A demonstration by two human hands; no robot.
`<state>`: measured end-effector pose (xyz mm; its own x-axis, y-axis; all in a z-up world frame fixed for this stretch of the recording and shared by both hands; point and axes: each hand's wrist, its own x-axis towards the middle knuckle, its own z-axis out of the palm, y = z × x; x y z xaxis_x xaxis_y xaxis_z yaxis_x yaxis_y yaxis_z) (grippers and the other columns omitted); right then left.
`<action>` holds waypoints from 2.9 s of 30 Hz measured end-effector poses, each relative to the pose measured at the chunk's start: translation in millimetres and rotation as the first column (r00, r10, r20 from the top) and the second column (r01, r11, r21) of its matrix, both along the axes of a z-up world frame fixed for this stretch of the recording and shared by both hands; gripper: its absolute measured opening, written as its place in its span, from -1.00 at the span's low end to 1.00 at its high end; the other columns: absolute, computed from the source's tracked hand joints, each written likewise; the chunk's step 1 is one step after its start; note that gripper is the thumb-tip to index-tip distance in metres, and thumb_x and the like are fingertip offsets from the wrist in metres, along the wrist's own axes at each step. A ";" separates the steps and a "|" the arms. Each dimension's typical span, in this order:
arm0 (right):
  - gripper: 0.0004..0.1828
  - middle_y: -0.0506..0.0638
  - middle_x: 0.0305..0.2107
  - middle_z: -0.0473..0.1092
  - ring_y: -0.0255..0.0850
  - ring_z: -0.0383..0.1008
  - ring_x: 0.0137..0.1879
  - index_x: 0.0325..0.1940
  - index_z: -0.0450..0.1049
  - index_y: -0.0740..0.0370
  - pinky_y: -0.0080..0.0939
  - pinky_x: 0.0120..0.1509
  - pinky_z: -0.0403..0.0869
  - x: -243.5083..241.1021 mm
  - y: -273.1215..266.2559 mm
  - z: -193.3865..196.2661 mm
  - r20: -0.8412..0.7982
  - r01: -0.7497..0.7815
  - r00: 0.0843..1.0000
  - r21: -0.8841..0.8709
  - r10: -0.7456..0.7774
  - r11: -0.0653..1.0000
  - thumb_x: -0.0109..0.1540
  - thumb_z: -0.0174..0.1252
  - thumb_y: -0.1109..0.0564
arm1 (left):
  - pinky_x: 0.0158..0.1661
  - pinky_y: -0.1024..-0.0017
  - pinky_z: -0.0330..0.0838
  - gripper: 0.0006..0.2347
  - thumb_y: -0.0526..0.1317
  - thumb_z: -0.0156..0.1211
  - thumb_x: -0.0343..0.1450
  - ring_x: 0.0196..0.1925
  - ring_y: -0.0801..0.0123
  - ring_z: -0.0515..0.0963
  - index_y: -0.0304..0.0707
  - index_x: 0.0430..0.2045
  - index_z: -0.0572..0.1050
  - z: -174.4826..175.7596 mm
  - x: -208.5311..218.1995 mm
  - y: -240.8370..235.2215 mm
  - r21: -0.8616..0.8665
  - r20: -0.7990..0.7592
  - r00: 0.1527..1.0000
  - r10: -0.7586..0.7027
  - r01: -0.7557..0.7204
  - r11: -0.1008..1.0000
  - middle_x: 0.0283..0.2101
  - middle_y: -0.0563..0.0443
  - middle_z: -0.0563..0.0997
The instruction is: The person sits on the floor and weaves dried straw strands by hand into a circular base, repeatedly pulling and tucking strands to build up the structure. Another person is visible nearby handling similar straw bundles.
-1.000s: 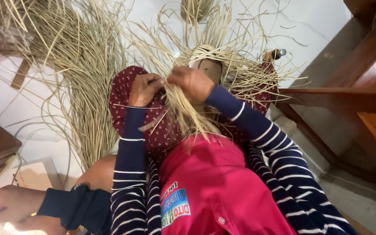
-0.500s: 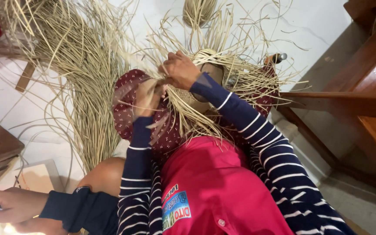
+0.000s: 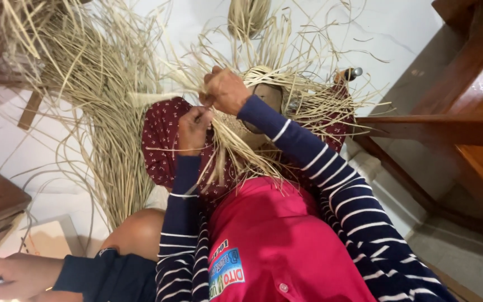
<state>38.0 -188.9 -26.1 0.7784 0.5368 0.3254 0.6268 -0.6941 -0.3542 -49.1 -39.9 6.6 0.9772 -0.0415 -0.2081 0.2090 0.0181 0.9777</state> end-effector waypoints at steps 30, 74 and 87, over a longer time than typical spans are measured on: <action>-0.72 -0.19 -0.58 0.26 -0.22 0.29 -0.23 -0.55 0.30 -0.10 -0.17 -0.16 0.29 6.6 -14.4 -7.8 0.161 -0.081 0.983 -0.065 0.091 0.995 0.17 0.03 -0.20 | -0.24 0.23 0.49 -0.90 -0.31 0.25 0.33 -0.33 0.10 0.59 -0.35 -0.39 0.51 24.3 2.2 -9.6 0.221 0.161 0.986 0.029 -0.064 0.973 -0.40 -0.19 0.57; -0.58 0.26 -0.42 0.33 0.28 0.45 -0.24 -0.36 0.37 0.26 0.19 -0.22 0.48 -15.1 -26.5 44.3 -0.528 0.168 0.844 0.103 -0.089 0.980 0.05 0.28 -0.13 | -0.26 0.41 0.44 -0.94 -0.31 0.25 0.31 -0.38 0.49 0.45 -0.31 -0.47 0.56 25.8 14.8 -19.1 0.057 -0.010 0.998 0.063 -0.062 0.996 -0.52 -0.03 0.58; -0.71 0.08 -0.59 0.26 0.16 0.42 -0.31 -0.55 0.29 0.20 0.09 -0.25 0.41 -26.4 -32.4 46.4 -0.241 0.009 0.965 0.419 0.102 0.908 0.12 0.23 0.06 | -0.19 0.36 0.44 -0.82 -0.31 0.24 0.34 -0.29 0.41 0.53 -0.28 -0.21 0.53 -88.5 13.6 -10.4 -0.014 -0.065 0.990 0.122 -0.124 0.992 -0.34 -0.09 0.60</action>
<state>11.6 -221.3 20.4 0.8411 0.4343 0.3223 0.5062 -0.4224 -0.7519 -35.5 -50.3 -81.9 0.9598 0.0739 -0.2709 0.2664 0.0652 0.9616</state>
